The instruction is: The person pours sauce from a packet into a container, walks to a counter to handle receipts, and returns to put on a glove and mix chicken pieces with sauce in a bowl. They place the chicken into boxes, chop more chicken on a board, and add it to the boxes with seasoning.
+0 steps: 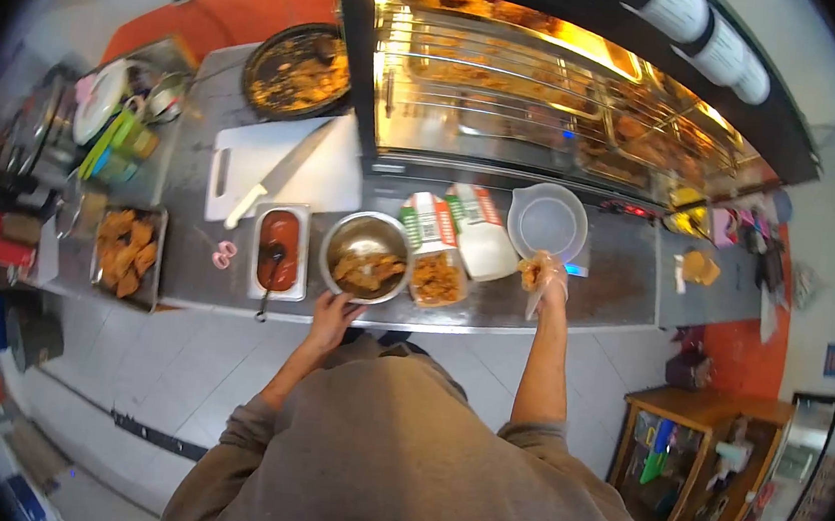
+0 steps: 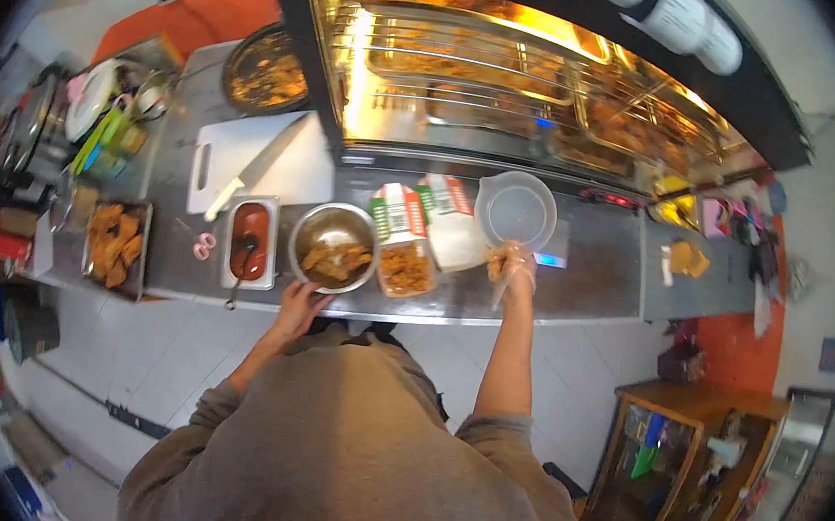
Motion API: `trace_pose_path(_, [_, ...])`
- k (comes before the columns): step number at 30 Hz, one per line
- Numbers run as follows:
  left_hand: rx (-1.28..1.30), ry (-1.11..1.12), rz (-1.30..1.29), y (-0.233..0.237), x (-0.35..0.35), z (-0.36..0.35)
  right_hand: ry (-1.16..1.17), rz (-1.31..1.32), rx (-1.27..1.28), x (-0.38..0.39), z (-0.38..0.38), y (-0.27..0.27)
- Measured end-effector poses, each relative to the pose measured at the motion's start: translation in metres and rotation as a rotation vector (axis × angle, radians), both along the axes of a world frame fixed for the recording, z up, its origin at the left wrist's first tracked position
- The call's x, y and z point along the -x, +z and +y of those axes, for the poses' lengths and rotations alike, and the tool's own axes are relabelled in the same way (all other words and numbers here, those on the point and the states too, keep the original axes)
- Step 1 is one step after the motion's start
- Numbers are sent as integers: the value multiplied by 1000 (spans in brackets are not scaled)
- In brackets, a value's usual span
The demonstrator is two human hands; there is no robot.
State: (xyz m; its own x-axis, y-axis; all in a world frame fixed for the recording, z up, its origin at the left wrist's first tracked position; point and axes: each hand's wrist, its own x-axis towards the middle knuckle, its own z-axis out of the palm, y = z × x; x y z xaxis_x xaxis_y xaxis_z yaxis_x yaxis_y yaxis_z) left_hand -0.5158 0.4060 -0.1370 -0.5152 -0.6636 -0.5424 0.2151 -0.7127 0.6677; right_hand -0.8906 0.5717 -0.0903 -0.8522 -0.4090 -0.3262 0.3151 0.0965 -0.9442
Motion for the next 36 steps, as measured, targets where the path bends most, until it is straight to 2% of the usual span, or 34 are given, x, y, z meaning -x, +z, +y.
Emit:
trace_pose_path(2, [-70,16,-28,-14,-6,-1,128,-450,154,58,41,-21])
trace_pose_path(3, [-71,-2,-15,-20,-7,-2,82,-560,174,82,54,-44])
trace_pose_path(4, [-59,18,-16,-28,-12,-1,69,-552,175,92,58,-49])
trace_pose_path(6, [-46,34,-18,-29,-10,0,-6,-554,-29,99,58,-45])
trace_pose_path(8, [-129,33,-67,-28,-13,1,-81,-585,-27,92,61,-29])
trace_pose_path(10, [-95,-42,-82,-14,-15,0,-158,-613,-17,72,58,-23])
trace_pose_path(12, [-207,-98,-203,0,-17,3,-494,-448,59,40,67,-38])
trace_pose_path(14, [-196,-149,-191,-9,-33,6,-596,-438,165,11,82,-83])
trace_pose_path(15, [-163,-195,-219,-8,-43,8,-596,-440,159,-11,82,-80])
trace_pose_path(17, [-128,-232,-249,-9,-62,7,-336,-98,44,-62,58,-45])
trace_pose_path(18, [-132,-239,-296,-13,-74,6,-329,-104,43,-82,39,-26])
trace_pose_path(20, [-136,-217,-361,-25,-95,4,-115,153,7,-112,-8,12])
trace_pose_path(22, [-151,139,-263,-41,-126,-1,213,230,47,-136,-48,39])
trace_pose_path(23, [-130,237,-225,-32,-135,-7,380,484,81,-147,-69,53])
trace_pose_path(24, [-106,337,-182,-21,-136,-15,498,401,62,-156,-91,40])
trace_pose_path(26, [-83,401,-47,-7,-144,-33,747,387,56,-187,-133,65])
trace_pose_path(27, [-54,398,-40,0,-145,-41,779,376,73,-201,-154,72])
trace_pose_path(29, [3,360,-40,8,-140,-55,1061,1000,85,-227,-193,84])
trace_pose_path(30, [5,378,-35,6,-139,-59,1075,1006,95,-241,-206,90])
trace_pose_path(32, [51,318,44,-1,-138,-64,1332,1125,-166,-265,-226,96])
trace_pose_path(34, [38,342,74,13,-133,-65,1322,1134,-205,-274,-241,96])
trace_pose_path(36, [4,318,53,12,-135,-63,1318,909,-224,-277,-243,112])
